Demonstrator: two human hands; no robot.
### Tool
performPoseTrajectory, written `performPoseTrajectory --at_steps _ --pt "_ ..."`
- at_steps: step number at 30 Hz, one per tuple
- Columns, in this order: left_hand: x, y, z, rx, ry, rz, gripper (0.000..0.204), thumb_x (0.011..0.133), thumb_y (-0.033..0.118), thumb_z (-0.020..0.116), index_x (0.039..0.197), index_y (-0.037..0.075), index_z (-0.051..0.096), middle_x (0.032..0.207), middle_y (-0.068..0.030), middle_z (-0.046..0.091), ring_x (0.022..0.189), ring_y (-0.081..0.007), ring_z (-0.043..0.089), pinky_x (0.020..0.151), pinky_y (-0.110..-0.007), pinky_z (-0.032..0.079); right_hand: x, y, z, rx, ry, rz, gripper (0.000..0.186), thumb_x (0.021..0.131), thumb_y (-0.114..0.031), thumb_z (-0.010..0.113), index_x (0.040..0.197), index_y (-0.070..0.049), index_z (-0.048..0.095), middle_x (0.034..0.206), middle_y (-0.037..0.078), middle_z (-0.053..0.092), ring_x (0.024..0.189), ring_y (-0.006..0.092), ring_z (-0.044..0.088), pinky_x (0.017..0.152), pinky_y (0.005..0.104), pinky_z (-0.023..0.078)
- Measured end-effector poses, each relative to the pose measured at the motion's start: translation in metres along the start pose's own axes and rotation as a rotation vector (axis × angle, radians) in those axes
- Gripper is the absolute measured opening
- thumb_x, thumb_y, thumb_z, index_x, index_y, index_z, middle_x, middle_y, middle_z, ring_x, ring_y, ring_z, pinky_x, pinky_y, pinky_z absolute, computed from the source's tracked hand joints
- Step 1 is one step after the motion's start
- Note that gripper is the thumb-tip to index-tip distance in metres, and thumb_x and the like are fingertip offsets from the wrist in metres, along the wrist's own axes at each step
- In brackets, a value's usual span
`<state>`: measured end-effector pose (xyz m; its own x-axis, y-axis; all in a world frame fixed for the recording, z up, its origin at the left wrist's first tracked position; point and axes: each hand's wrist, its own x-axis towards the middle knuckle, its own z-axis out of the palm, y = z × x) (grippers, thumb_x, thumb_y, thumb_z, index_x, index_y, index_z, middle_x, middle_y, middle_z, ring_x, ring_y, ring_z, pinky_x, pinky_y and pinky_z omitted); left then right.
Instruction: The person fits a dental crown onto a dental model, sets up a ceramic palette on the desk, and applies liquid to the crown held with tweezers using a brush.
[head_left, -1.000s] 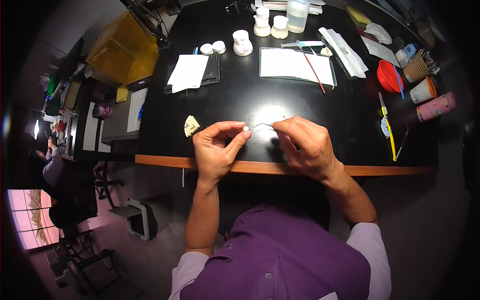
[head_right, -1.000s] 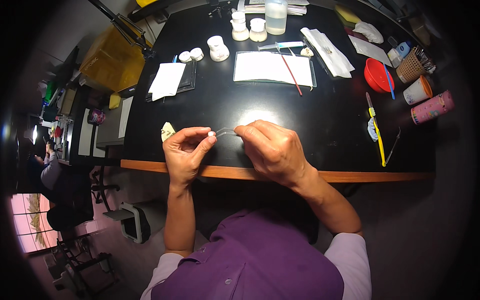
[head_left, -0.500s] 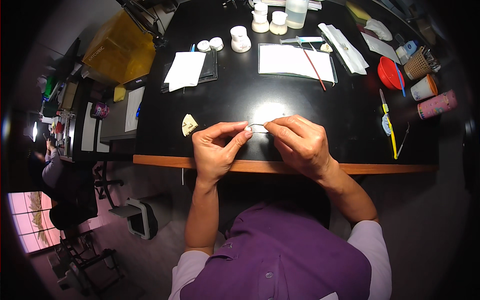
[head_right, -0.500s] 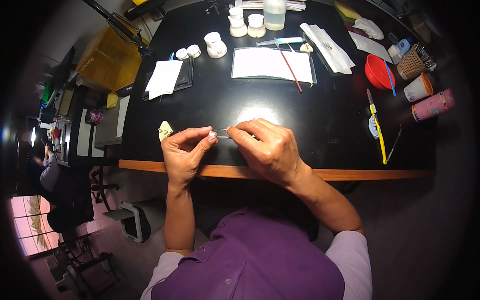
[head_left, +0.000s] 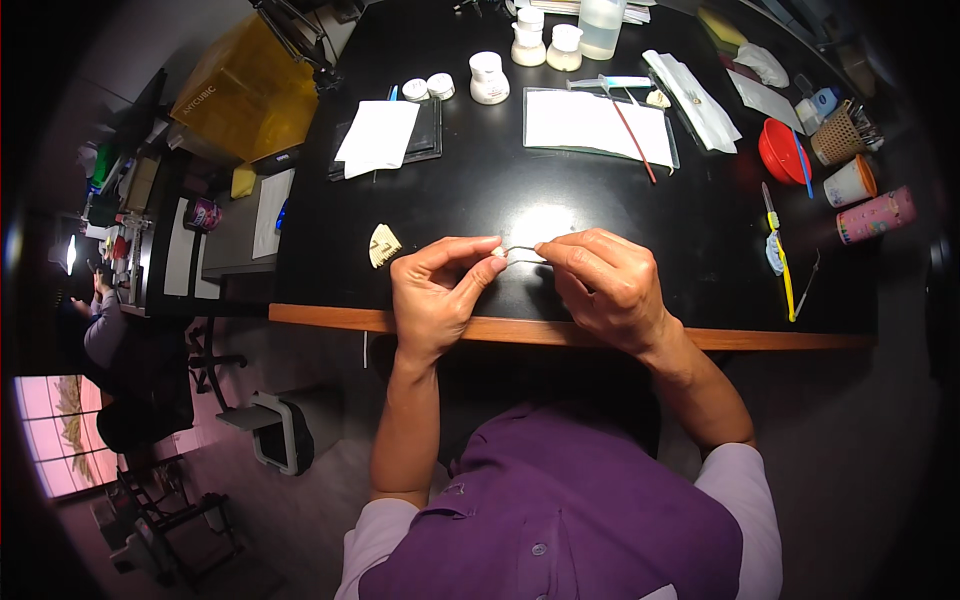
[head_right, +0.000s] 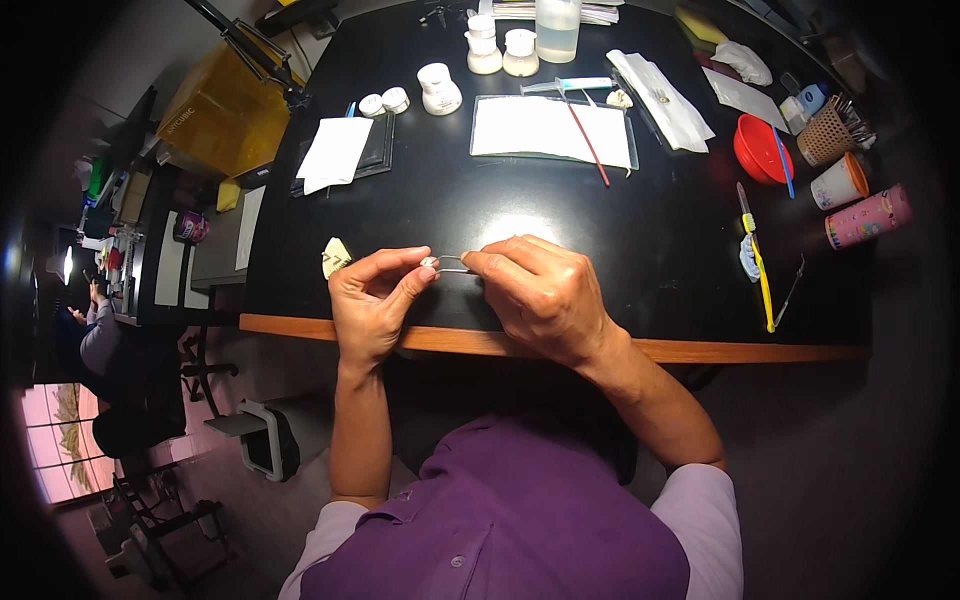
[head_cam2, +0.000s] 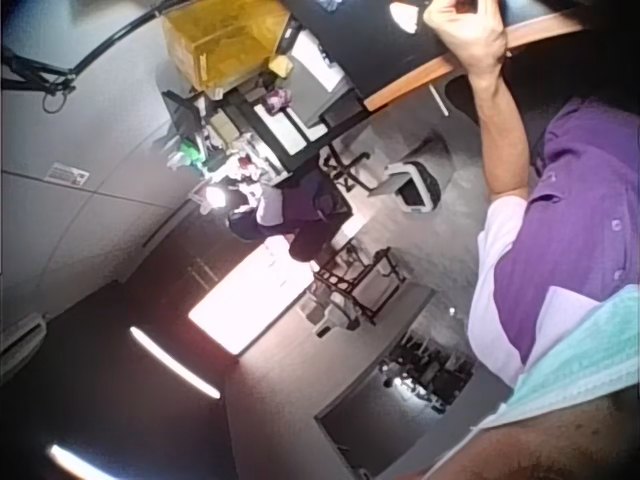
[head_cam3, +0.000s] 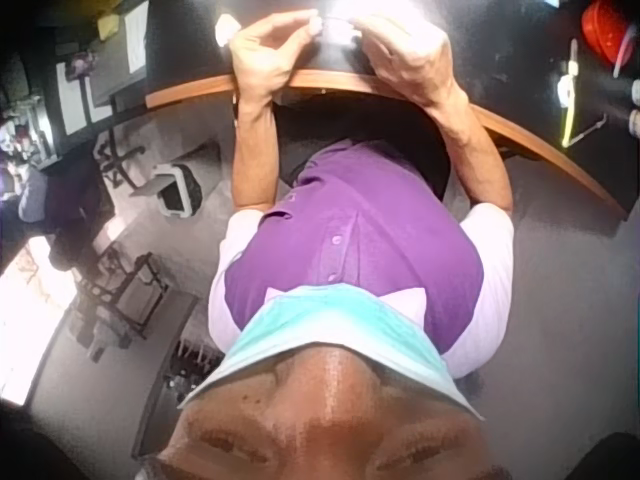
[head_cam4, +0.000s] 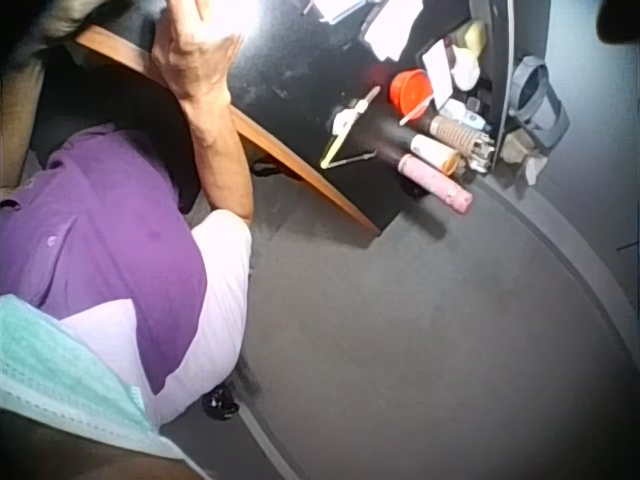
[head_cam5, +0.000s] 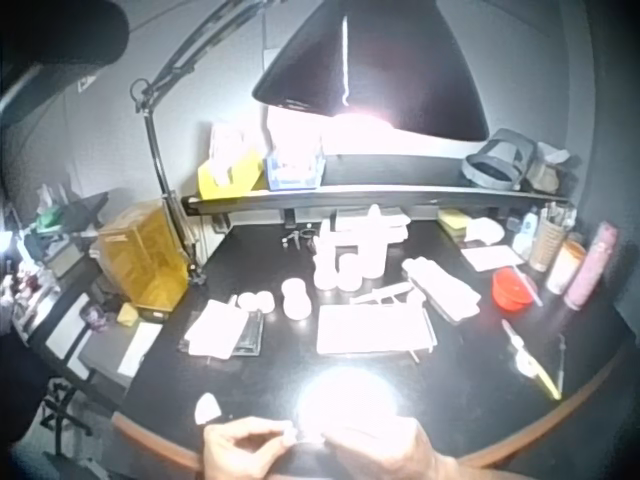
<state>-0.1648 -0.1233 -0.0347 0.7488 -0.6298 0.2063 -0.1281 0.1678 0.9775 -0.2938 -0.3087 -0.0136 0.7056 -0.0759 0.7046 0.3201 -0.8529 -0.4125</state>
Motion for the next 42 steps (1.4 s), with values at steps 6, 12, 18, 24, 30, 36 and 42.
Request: performPoseTrajectory --at_steps 6,12,18,24,30,36,42 --pt "-0.002 0.001 -0.001 -0.02 -0.01 -0.017 0.019 0.094 -0.004 0.08 0.113 -0.006 0.078 0.099 -0.0139 0.08 0.092 -0.018 0.078 0.088 -0.03 0.065 0.002 -0.003 -0.001 -0.04 0.007 -0.014 0.026 0.08 0.005 0.076 0.104 -0.004 0.075 0.092 0.008 0.075 0.079 0.0237 0.075 0.067 0.0351 0.061" --pt "-0.008 0.007 -0.005 -0.098 -0.002 -0.042 0.018 0.094 -0.006 0.079 0.112 -0.006 0.077 0.098 -0.0119 0.08 0.091 -0.0153 0.077 0.087 -0.028 0.064 0.005 -0.01 0.003 -0.081 -0.024 -0.035 0.026 0.081 0.001 0.078 0.105 -0.007 0.075 0.092 0.006 0.074 0.077 0.0216 0.074 0.064 0.0345 0.06" --pt "-0.017 0.013 -0.018 -0.142 0.043 -0.044 0.017 0.095 -0.007 0.078 0.111 -0.007 0.077 0.099 -0.0119 0.08 0.092 -0.0153 0.077 0.087 -0.027 0.063 0.015 -0.021 0.014 -0.072 -0.077 -0.05 0.026 0.082 0.0 0.077 0.107 -0.007 0.074 0.094 0.006 0.072 0.079 0.0224 0.073 0.065 0.0345 0.06" --pt "-0.027 0.02 -0.051 -0.113 0.12 -0.033 0.018 0.094 -0.007 0.078 0.112 -0.008 0.076 0.101 -0.014 0.079 0.094 -0.0177 0.078 0.09 -0.03 0.065 0.037 -0.04 0.031 0.095 -0.17 -0.035 0.027 0.083 0.002 0.073 0.109 -0.005 0.073 0.096 0.009 0.07 0.082 0.0274 0.072 0.068 0.0395 0.059" --pt "-0.028 0.02 -0.094 -0.039 0.203 -0.033 0.018 0.093 -0.007 0.079 0.111 -0.008 0.076 0.101 -0.0157 0.079 0.093 -0.0193 0.078 0.089 -0.03 0.066 0.063 -0.043 0.06 0.271 -0.307 -0.01 0.024 0.088 0.001 0.071 0.111 -0.002 0.073 0.097 0.014 0.069 0.087 0.0343 0.072 0.074 0.045 0.059" --pt "-0.022 0.019 -0.127 0.046 0.211 -0.042 0.021 0.093 -0.006 0.079 0.113 -0.008 0.076 0.102 -0.0151 0.079 0.093 -0.0193 0.078 0.09 -0.031 0.066 0.077 -0.052 0.081 0.262 -0.315 -0.036 0.022 0.086 0.003 0.07 0.108 -0.001 0.073 0.096 0.015 0.068 0.089 0.0337 0.07 0.077 0.0448 0.059" --pt "-0.017 0.021 -0.141 0.058 0.164 -0.04 0.023 0.093 -0.005 0.079 0.116 -0.007 0.076 0.103 -0.0158 0.08 0.093 -0.0183 0.078 0.09 -0.03 0.065 0.076 -0.052 0.094 0.215 -0.275 -0.058 0.027 0.083 0.005 0.07 0.109 -0.002 0.073 0.097 0.013 0.068 0.09 0.0313 0.07 0.078 0.0433 0.059"
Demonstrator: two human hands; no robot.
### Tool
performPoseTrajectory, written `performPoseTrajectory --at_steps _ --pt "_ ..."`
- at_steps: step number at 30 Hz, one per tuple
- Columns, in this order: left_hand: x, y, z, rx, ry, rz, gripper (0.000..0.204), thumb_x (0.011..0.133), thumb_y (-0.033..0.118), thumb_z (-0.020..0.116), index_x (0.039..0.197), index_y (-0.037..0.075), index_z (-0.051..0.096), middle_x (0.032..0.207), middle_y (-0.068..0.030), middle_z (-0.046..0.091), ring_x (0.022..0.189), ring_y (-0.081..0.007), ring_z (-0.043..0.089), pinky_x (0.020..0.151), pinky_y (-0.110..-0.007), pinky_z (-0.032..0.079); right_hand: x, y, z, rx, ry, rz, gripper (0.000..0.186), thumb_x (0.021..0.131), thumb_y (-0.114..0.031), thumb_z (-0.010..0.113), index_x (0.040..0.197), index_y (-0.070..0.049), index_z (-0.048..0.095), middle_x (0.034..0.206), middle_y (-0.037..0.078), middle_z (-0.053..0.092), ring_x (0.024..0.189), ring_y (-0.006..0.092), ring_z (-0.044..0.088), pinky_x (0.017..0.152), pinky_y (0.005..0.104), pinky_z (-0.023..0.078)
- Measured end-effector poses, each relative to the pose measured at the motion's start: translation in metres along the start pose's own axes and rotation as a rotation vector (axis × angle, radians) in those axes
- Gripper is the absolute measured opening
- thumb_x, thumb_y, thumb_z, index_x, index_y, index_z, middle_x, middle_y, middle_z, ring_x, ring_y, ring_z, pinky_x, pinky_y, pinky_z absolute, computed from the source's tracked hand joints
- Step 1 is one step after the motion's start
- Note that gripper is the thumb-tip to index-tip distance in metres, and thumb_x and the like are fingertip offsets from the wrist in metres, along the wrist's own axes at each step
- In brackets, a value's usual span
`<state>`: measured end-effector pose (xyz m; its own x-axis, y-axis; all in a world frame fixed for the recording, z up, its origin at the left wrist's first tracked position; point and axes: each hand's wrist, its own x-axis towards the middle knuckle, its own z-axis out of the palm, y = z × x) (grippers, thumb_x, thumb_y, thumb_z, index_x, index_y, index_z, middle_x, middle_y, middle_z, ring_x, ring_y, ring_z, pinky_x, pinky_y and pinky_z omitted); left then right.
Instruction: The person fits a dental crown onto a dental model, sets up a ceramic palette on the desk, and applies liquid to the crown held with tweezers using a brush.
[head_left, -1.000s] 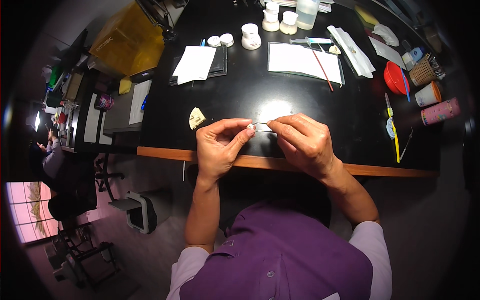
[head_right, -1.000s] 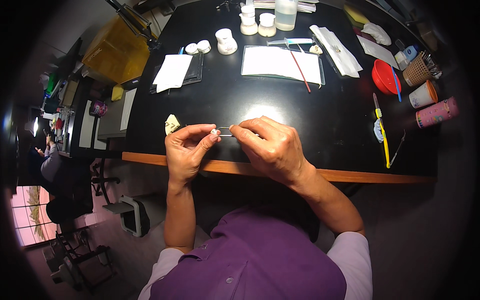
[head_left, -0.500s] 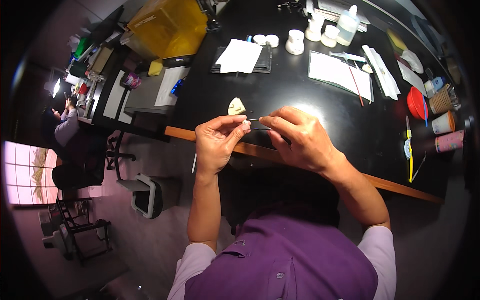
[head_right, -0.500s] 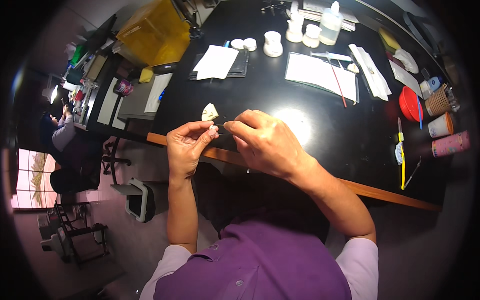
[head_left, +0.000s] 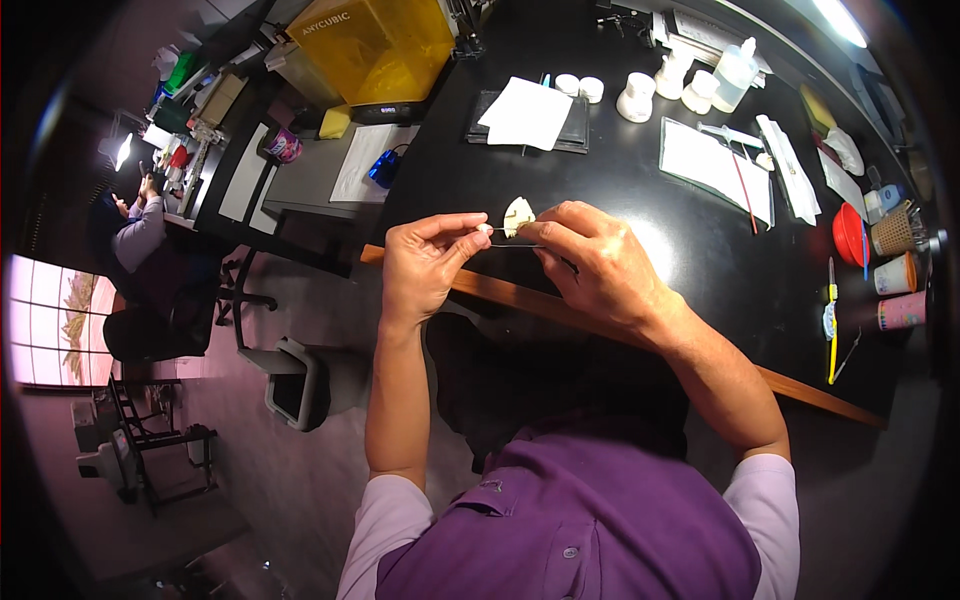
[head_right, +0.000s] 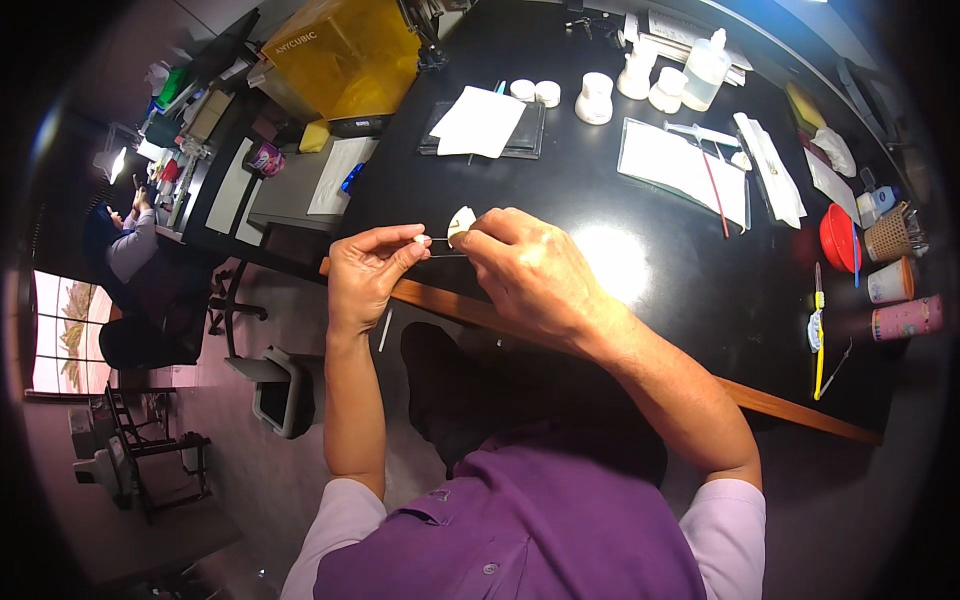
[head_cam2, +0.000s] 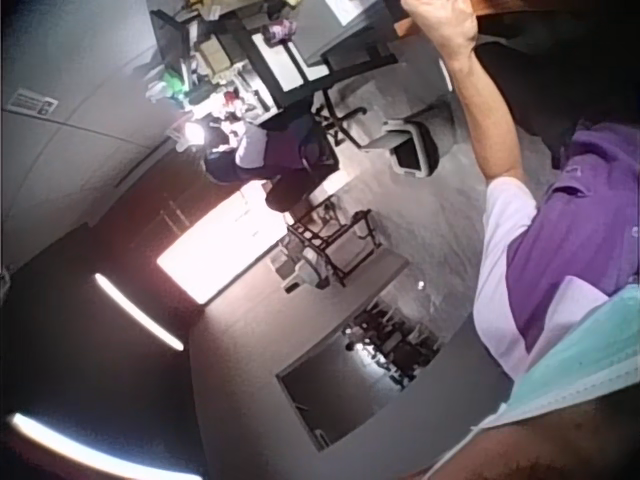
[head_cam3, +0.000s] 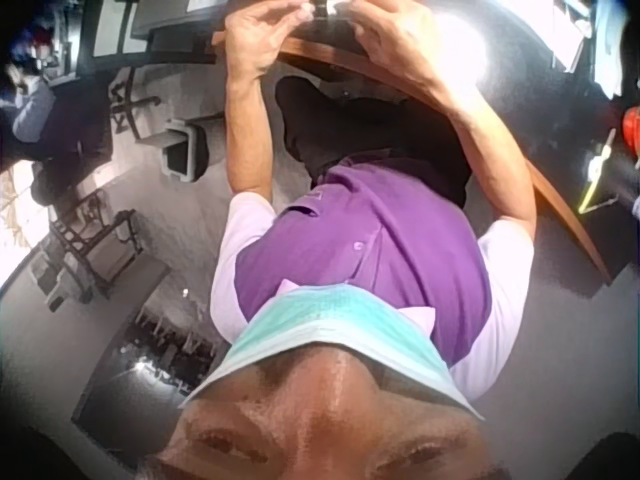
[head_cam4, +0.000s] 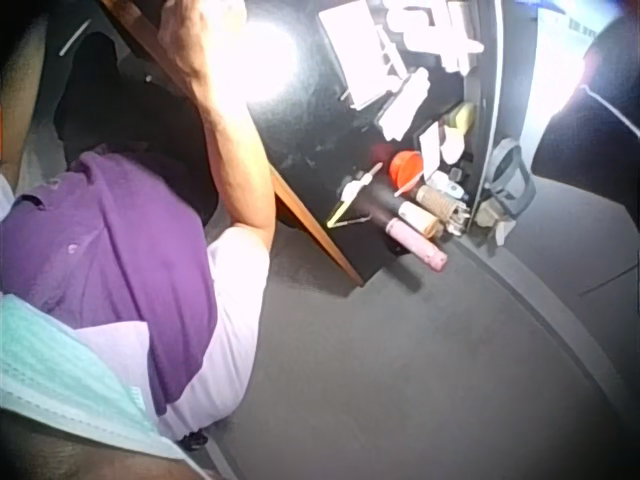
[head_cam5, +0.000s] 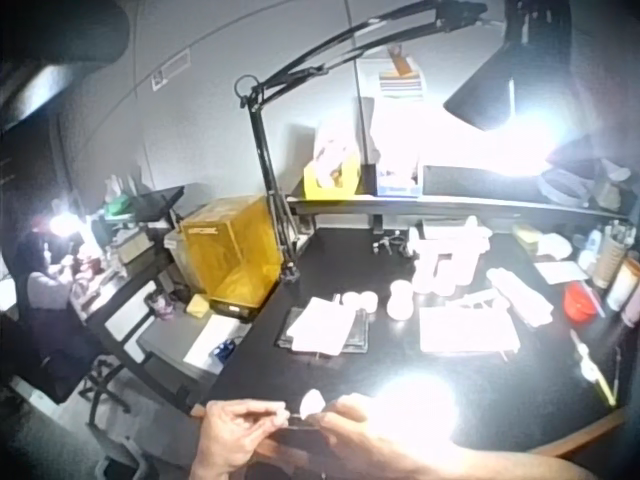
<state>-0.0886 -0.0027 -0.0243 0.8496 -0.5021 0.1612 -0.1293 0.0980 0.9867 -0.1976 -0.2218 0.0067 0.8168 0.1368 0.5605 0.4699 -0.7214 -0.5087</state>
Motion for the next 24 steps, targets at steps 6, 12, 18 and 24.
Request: performPoseTrajectory --at_steps 6,12,18,24 --pt "0.003 0.002 -0.003 0.08 -0.05 -0.029 0.022 0.093 -0.005 0.08 0.116 -0.006 0.078 0.1 -0.0145 0.08 0.091 -0.0159 0.077 0.088 -0.027 0.063 0.0 0.006 0.006 -0.041 0.003 -0.037 0.031 0.081 0.006 0.07 0.11 -0.003 0.074 0.1 0.01 0.07 0.092 0.0294 0.069 0.078 0.0422 0.06" --pt "0.009 0.009 -0.006 0.175 -0.076 -0.03 0.016 0.093 -0.002 0.081 0.109 -0.002 0.082 0.095 -0.0093 0.081 0.088 -0.0111 0.076 0.081 -0.024 0.061 0.002 0.009 0.008 -0.07 0.007 -0.057 0.03 0.081 0.004 0.071 0.109 -0.004 0.074 0.1 0.01 0.07 0.091 0.0294 0.069 0.077 0.0424 0.059" --pt "0.017 0.025 -0.01 0.41 -0.218 -0.069 0.015 0.094 -0.005 0.079 0.109 -0.005 0.08 0.098 -0.0099 0.08 0.091 -0.0118 0.075 0.084 -0.024 0.06 0.001 0.009 0.005 -0.155 -0.015 -0.093 0.025 0.083 -0.002 0.073 0.108 -0.006 0.075 0.102 0.008 0.071 0.09 0.0272 0.069 0.076 0.041 0.058" --pt "0.016 0.032 -0.009 0.514 -0.217 -0.086 0.016 0.092 -0.003 0.081 0.108 -0.003 0.081 0.098 -0.0087 0.08 0.09 -0.0105 0.074 0.082 -0.024 0.059 -0.001 0.008 0.007 -0.194 -0.035 -0.097 0.024 0.084 -0.006 0.073 0.108 -0.008 0.075 0.103 0.007 0.071 0.092 0.026 0.068 0.077 0.0405 0.056"
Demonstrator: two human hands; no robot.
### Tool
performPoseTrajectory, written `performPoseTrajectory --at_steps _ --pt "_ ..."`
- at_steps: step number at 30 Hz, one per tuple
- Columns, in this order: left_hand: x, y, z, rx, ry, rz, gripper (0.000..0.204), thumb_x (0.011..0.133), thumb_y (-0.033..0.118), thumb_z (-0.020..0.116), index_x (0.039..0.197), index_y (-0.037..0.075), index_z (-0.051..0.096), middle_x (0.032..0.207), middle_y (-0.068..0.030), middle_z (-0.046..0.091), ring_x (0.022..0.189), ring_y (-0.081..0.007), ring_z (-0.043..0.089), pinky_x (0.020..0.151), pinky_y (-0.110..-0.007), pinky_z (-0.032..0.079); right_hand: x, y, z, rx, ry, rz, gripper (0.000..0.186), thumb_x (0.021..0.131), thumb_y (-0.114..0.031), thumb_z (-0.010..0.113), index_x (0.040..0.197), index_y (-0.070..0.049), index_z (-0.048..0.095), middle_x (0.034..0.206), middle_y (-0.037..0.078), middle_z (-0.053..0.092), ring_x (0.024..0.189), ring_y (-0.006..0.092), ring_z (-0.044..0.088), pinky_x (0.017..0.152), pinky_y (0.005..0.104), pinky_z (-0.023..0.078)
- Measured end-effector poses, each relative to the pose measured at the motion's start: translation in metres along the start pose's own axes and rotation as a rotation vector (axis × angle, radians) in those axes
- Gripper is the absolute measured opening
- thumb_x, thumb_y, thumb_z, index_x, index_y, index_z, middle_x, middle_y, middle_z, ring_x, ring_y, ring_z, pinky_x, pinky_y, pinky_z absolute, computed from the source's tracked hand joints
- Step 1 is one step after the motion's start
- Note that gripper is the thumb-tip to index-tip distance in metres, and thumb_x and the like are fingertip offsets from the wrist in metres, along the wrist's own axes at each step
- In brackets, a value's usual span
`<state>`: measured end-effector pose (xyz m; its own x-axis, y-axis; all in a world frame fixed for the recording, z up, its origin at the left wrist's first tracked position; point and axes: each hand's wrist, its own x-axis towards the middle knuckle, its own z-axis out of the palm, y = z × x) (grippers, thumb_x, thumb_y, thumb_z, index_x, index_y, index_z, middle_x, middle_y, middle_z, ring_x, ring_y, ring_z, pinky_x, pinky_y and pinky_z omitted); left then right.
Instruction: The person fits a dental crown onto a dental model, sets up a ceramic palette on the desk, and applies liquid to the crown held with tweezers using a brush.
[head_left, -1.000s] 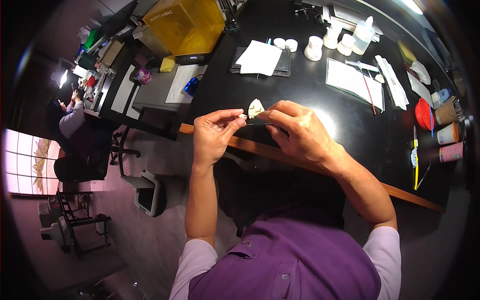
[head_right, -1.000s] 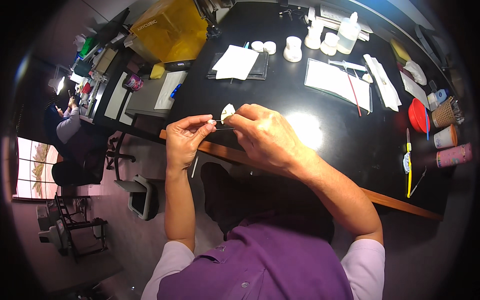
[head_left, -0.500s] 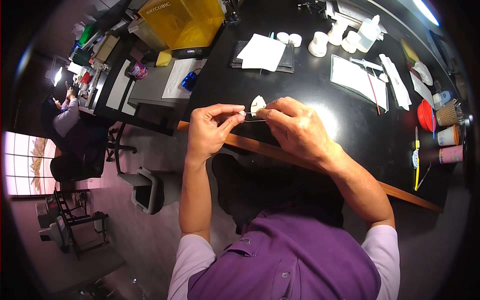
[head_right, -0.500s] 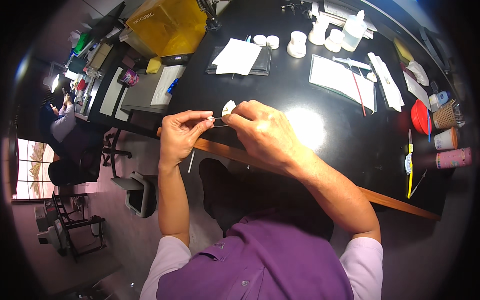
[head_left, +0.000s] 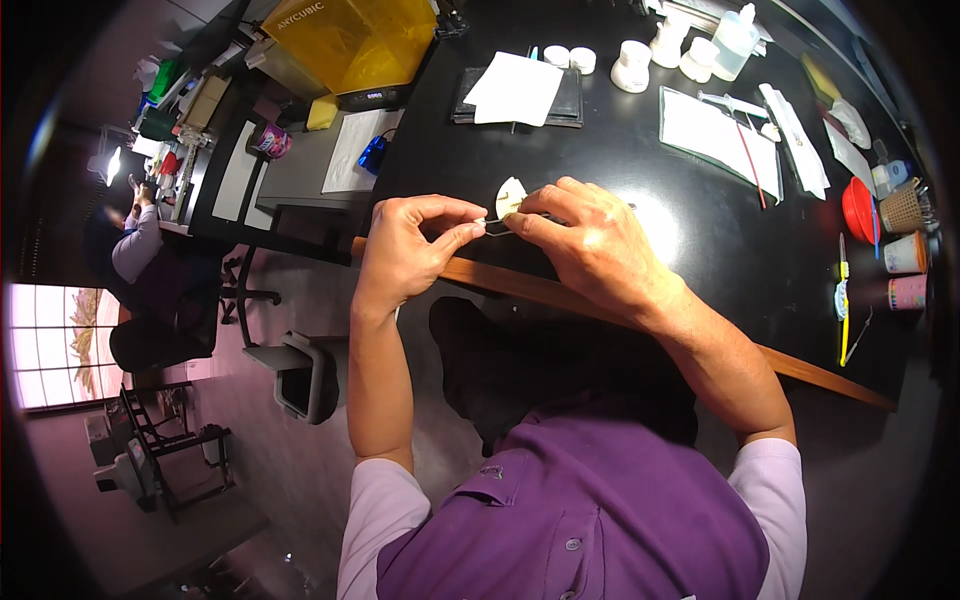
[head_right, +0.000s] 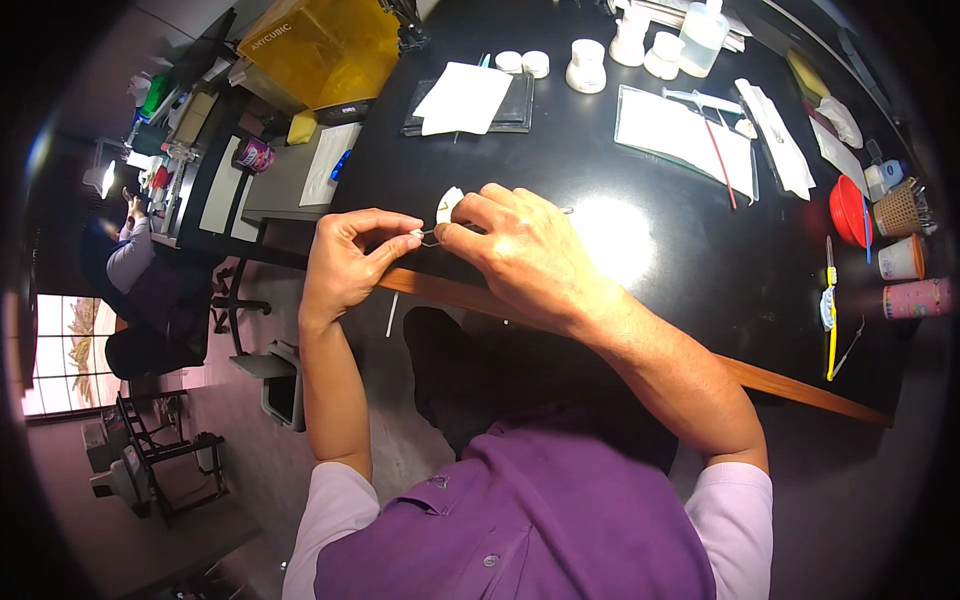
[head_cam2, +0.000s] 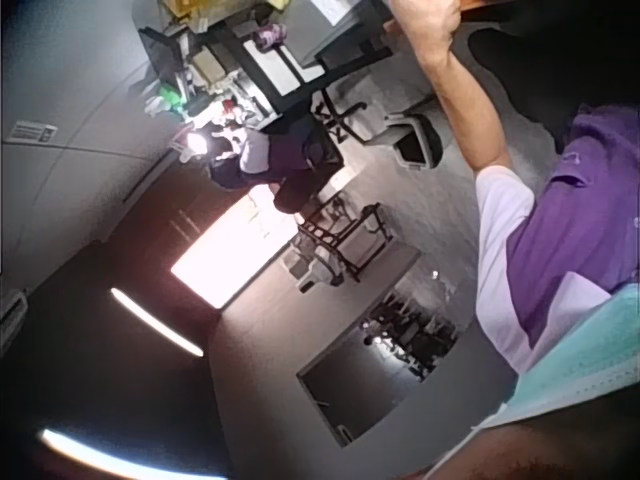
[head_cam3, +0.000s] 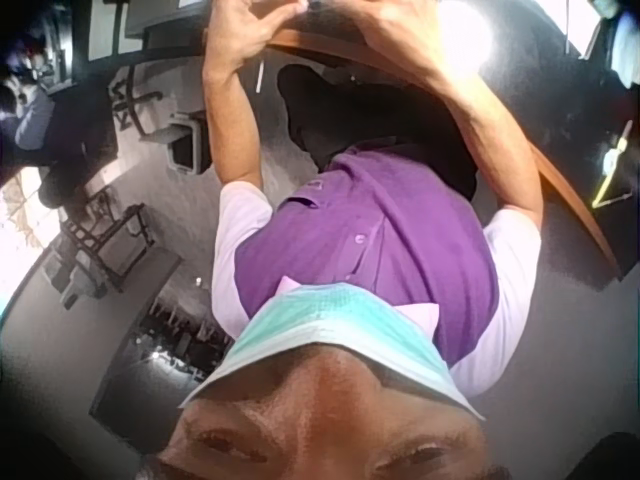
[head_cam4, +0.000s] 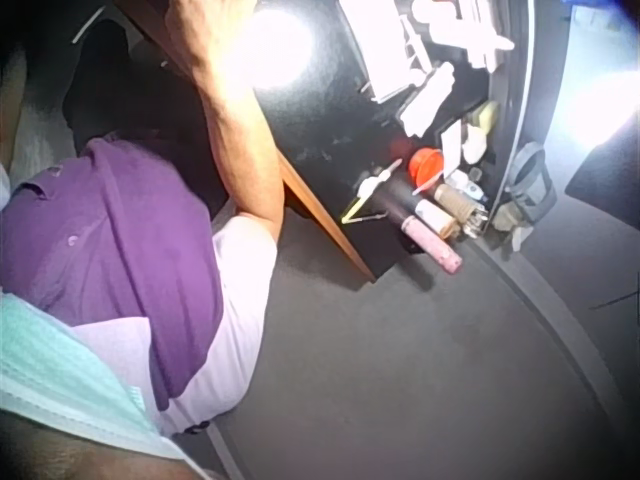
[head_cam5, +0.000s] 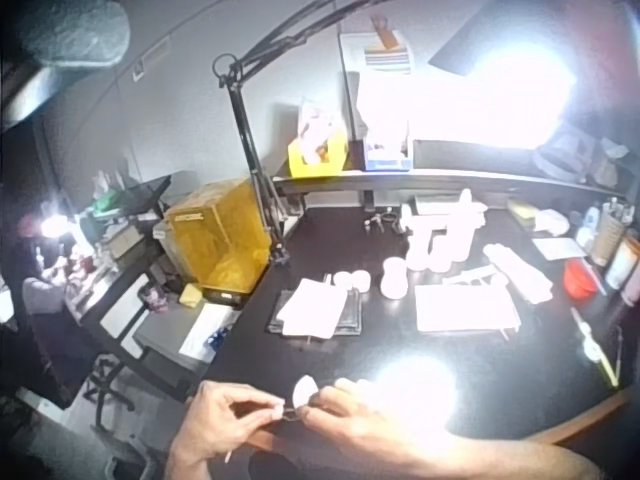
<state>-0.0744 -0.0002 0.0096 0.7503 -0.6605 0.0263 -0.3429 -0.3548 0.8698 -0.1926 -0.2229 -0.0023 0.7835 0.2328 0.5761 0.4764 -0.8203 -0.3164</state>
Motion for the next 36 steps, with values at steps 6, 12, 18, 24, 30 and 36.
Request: performPoseTrajectory --at_steps 6,12,18,24,30,36 --pt "-0.001 -0.001 0.0 -0.018 0.033 0.018 0.016 0.092 -0.003 0.081 0.108 -0.002 0.081 0.096 -0.0084 0.08 0.088 -0.0109 0.074 0.081 -0.025 0.059 0.001 -0.001 0.0 -0.007 0.032 -0.005 0.031 0.082 0.001 0.073 0.111 -0.008 0.076 0.102 0.007 0.073 0.089 0.0258 0.071 0.073 0.0397 0.059" --pt "-0.002 -0.001 0.001 -0.006 0.021 0.013 0.016 0.091 -0.003 0.081 0.108 -0.003 0.081 0.096 -0.0086 0.08 0.088 -0.0112 0.074 0.081 -0.025 0.059 -0.001 0.0 0.005 0.02 -0.002 0.017 0.021 0.085 -0.012 0.071 0.105 -0.008 0.073 0.102 0.007 0.069 0.094 0.0261 0.067 0.08 0.0415 0.054" --pt "-0.001 -0.002 0.001 0.034 0.047 0.045 0.017 0.091 -0.004 0.082 0.107 -0.003 0.082 0.097 -0.0094 0.081 0.088 -0.0111 0.075 0.08 -0.025 0.059 -0.001 0.0 0.002 0.002 -0.01 0.027 0.021 0.085 -0.006 0.071 0.106 -0.007 0.075 0.101 0.007 0.071 0.092 0.0263 0.069 0.078 0.041 0.057" --pt "0.0 -0.005 0.001 0.023 0.044 0.015 0.017 0.091 -0.004 0.082 0.108 -0.003 0.081 0.097 -0.0096 0.081 0.088 -0.0115 0.075 0.081 -0.025 0.059 -0.002 0.0 0.004 0.015 0.008 0.031 0.02 0.086 -0.011 0.069 0.105 -0.007 0.074 0.099 0.008 0.069 0.092 0.0266 0.067 0.08 0.0413 0.055" --pt "-0.001 -0.006 0.001 -0.039 0.02 0.012 0.017 0.092 -0.005 0.081 0.109 -0.005 0.08 0.098 -0.0099 0.08 0.089 -0.0121 0.075 0.082 -0.025 0.059 0.0 -0.001 0.004 0.036 0.008 0.027 0.018 0.086 -0.011 0.069 0.104 -0.007 0.074 0.098 0.007 0.068 0.091 0.0263 0.067 0.078 0.0412 0.056" --pt "-0.002 -0.008 0.002 -0.103 0.036 0.024 0.017 0.092 -0.007 0.08 0.108 -0.005 0.08 0.096 -0.0086 0.079 0.09 -0.0112 0.074 0.083 -0.025 0.059 0.0 -0.002 0.003 0.05 0.044 0.021 0.02 0.088 -0.02 0.075 0.102 -0.007 0.074 0.097 0.007 0.068 0.088 0.0268 0.066 0.075 0.0416 0.056"
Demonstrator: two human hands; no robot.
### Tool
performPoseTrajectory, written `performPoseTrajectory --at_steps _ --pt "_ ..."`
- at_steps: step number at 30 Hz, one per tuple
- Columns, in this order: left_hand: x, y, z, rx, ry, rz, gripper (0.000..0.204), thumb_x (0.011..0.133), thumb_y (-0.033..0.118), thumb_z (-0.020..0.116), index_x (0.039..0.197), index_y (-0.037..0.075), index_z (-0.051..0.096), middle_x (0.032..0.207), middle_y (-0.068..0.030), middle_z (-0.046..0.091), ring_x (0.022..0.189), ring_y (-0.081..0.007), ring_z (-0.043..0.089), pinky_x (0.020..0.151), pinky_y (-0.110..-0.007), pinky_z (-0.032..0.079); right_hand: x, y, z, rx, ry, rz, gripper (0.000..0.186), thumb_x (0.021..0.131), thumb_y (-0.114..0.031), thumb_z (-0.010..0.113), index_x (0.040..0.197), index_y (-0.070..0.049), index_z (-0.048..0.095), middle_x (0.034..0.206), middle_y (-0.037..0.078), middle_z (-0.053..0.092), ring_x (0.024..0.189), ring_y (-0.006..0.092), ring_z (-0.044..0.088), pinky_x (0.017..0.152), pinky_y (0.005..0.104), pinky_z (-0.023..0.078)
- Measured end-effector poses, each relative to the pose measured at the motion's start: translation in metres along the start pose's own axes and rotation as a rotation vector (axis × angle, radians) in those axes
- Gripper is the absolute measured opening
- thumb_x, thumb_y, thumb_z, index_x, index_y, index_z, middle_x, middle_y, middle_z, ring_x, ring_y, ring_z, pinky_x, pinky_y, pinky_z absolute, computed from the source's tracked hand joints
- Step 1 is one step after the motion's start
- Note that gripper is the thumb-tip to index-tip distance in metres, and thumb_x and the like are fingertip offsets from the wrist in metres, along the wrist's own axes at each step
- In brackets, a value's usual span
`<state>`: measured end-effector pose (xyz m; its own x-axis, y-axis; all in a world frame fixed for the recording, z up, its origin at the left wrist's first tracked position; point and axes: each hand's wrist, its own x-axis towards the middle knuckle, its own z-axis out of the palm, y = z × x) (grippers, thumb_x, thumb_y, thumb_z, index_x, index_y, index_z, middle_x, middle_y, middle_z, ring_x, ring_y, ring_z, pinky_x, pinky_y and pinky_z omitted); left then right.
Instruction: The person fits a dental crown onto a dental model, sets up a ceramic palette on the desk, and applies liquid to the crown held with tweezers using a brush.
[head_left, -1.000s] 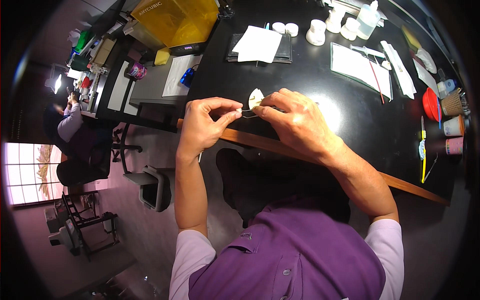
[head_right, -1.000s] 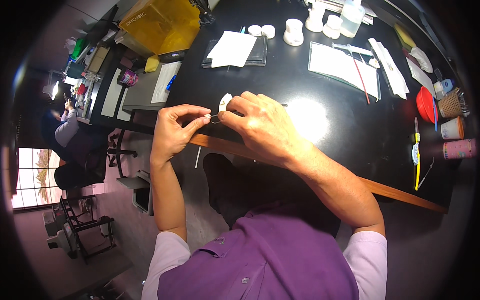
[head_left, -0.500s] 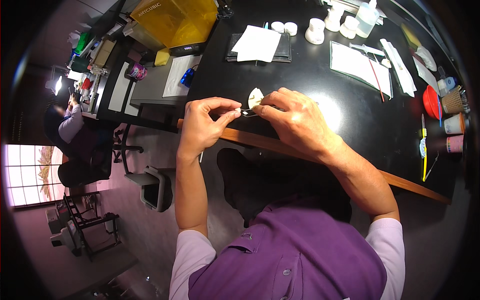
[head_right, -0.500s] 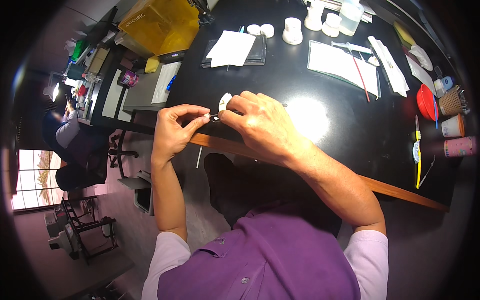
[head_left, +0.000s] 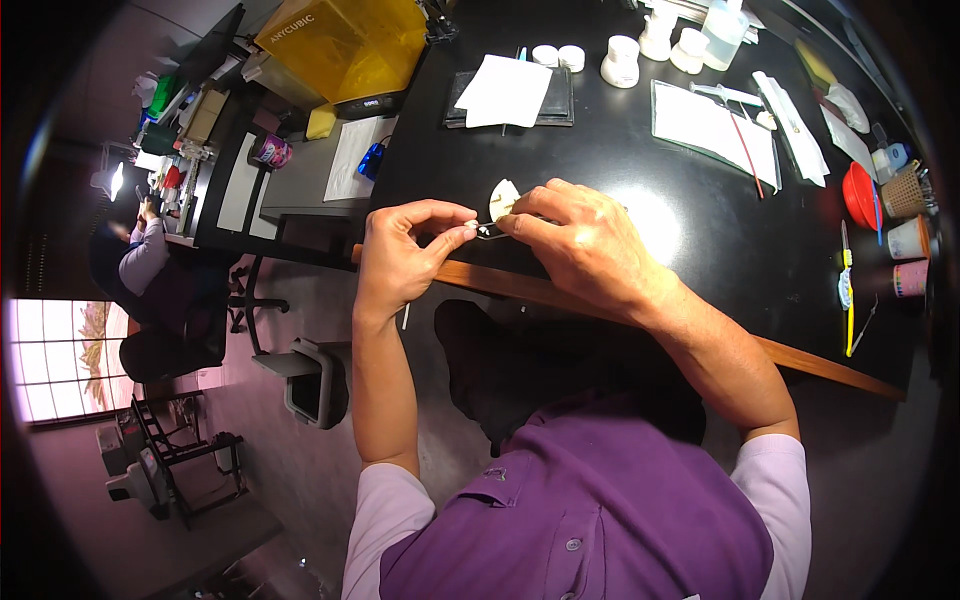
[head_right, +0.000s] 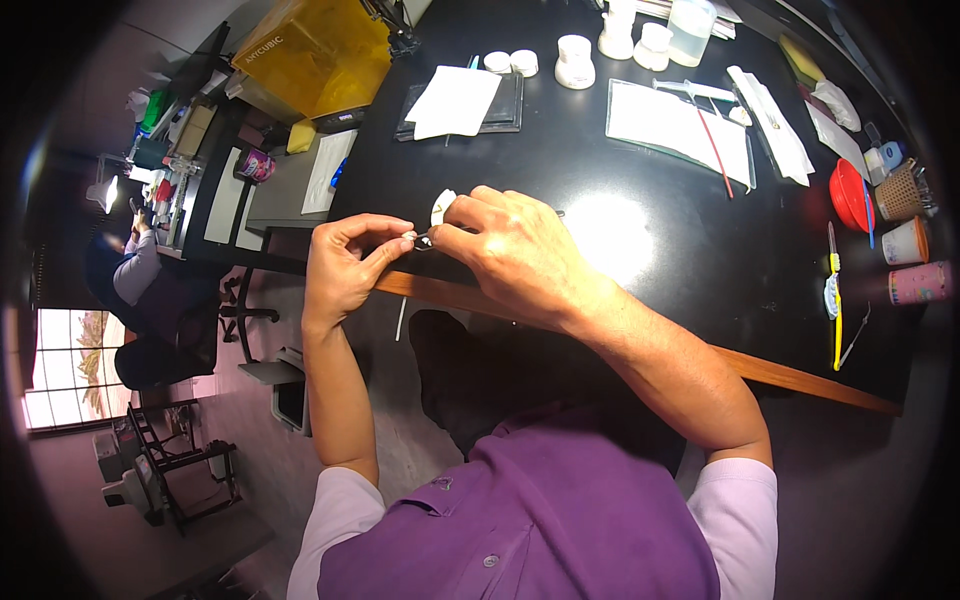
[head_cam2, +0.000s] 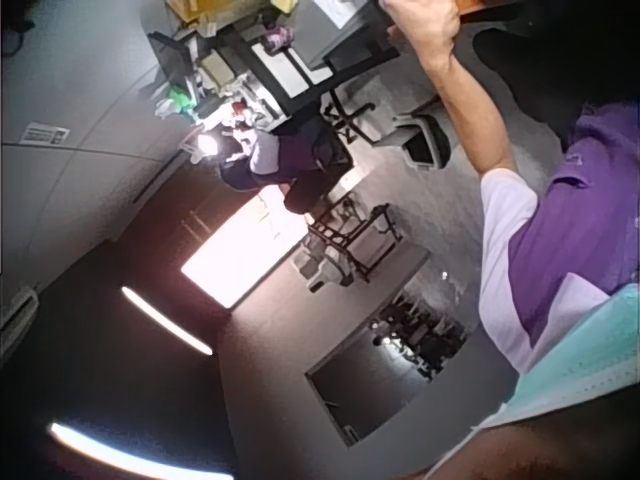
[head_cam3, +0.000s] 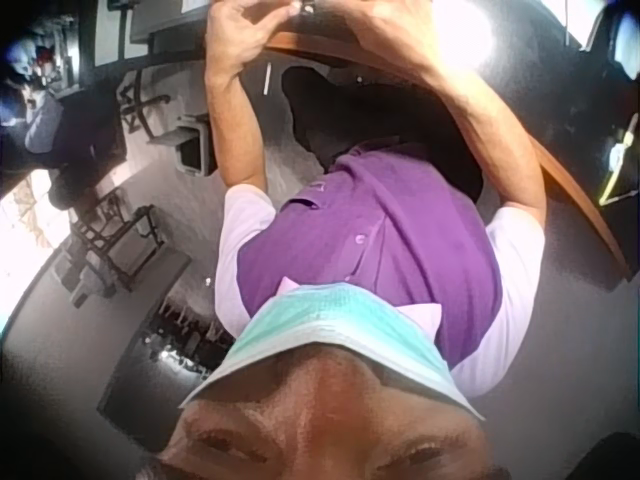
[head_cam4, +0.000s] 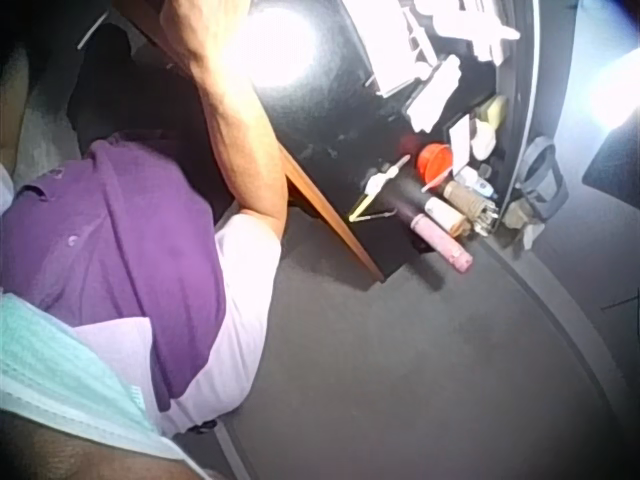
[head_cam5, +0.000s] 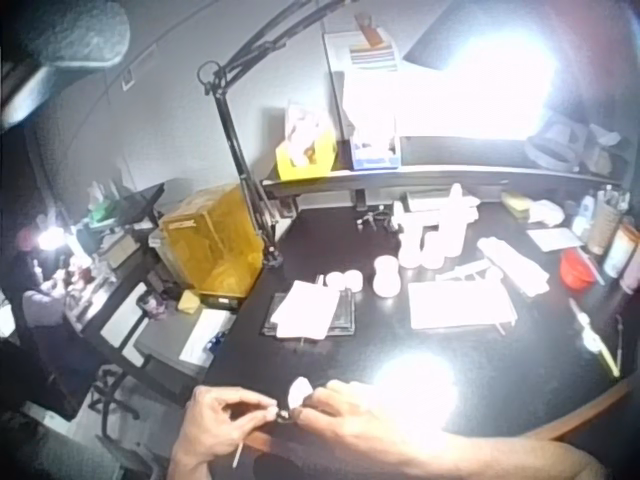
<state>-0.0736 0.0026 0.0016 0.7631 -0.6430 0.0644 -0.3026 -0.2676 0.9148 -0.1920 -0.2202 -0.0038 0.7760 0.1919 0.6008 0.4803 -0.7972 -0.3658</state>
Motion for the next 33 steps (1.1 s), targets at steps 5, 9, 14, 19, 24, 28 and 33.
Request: performPoseTrajectory --at_steps 5,9,14,19,24,28,33 --pt "0.0 0.001 0.002 -0.026 -0.004 -0.001 0.017 0.092 -0.007 0.08 0.108 -0.005 0.079 0.095 -0.0078 0.079 0.087 -0.01 0.073 0.081 -0.023 0.058 -0.001 0.002 0.0 -0.022 -0.045 0.0 0.031 0.087 -0.033 0.082 0.102 -0.007 0.074 0.097 0.007 0.068 0.088 0.0269 0.067 0.076 0.0422 0.057" --pt "0.001 -0.001 0.002 -0.079 0.01 0.006 0.016 0.09 -0.002 0.083 0.106 -0.002 0.082 0.092 -0.0068 0.081 0.083 -0.0089 0.074 0.079 -0.024 0.059 0.0 0.0 -0.003 0.028 -0.001 0.011 0.034 0.088 -0.037 0.082 0.102 -0.007 0.074 0.096 0.008 0.068 0.088 0.0276 0.067 0.075 0.043 0.057" --pt "0.002 -0.007 0.003 0.019 0.047 0.045 0.018 0.089 -0.001 0.084 0.106 -0.001 0.082 0.093 -0.0091 0.081 0.081 -0.011 0.075 0.077 -0.025 0.059 -0.001 0.003 -0.007 0.018 -0.059 0.013 0.038 0.087 -0.04 0.083 0.101 -0.006 0.073 0.093 0.008 0.067 0.088 0.0283 0.067 0.074 0.0434 0.058" --pt "0.007 0.006 0.009 0.64 0.164 0.371 0.017 0.085 -0.002 0.08 0.102 0.0 0.081 0.093 -0.0147 0.079 0.081 -0.0276 0.077 0.074 -0.033 0.059 -0.012 0.011 -0.032 -0.028 -0.027 0.111 0.026 0.081 0.002 0.071 0.106 -0.006 0.075 0.096 0.011 0.07 0.088 0.0318 0.07 0.074 0.0435 0.059" --pt "0.014 0.008 0.009 0.636 0.158 0.419 0.014 0.086 -0.002 0.08 0.099 -0.001 0.081 0.093 -0.0144 0.08 0.083 -0.0266 0.078 0.073 -0.032 0.06 -0.037 0.02 -0.074 -0.115 -0.06 0.325 0.023 0.083 -0.001 0.071 0.106 -0.005 0.072 0.093 0.014 0.066 0.088 0.0375 0.07 0.077 0.0476 0.057" --pt "0.011 0.013 0.014 0.378 0.206 0.252 0.015 0.085 -0.002 0.083 0.1 0.0 0.081 0.092 -0.0117 0.081 0.079 -0.0174 0.077 0.072 -0.028 0.059 -0.066 0.03 -0.102 -0.154 -0.061 0.491 0.022 0.085 0.003 0.07 0.107 -0.002 0.071 0.102 0.018 0.064 0.087 0.0396 0.07 0.078 0.048 0.056" --pt "0.009 -0.008 0.022 -0.076 0.239 0.173 0.014 0.089 -0.005 0.084 0.103 -0.003 0.081 0.095 -0.008 0.081 0.084 -0.0098 0.074 0.08 -0.024 0.061 -0.104 0.041 -0.122 -0.258 -0.003 0.557 0.018 0.086 0.005 0.069 0.103 0.002 0.072 0.098 0.017 0.065 0.087 0.0389 0.068 0.079 0.0474 0.055"
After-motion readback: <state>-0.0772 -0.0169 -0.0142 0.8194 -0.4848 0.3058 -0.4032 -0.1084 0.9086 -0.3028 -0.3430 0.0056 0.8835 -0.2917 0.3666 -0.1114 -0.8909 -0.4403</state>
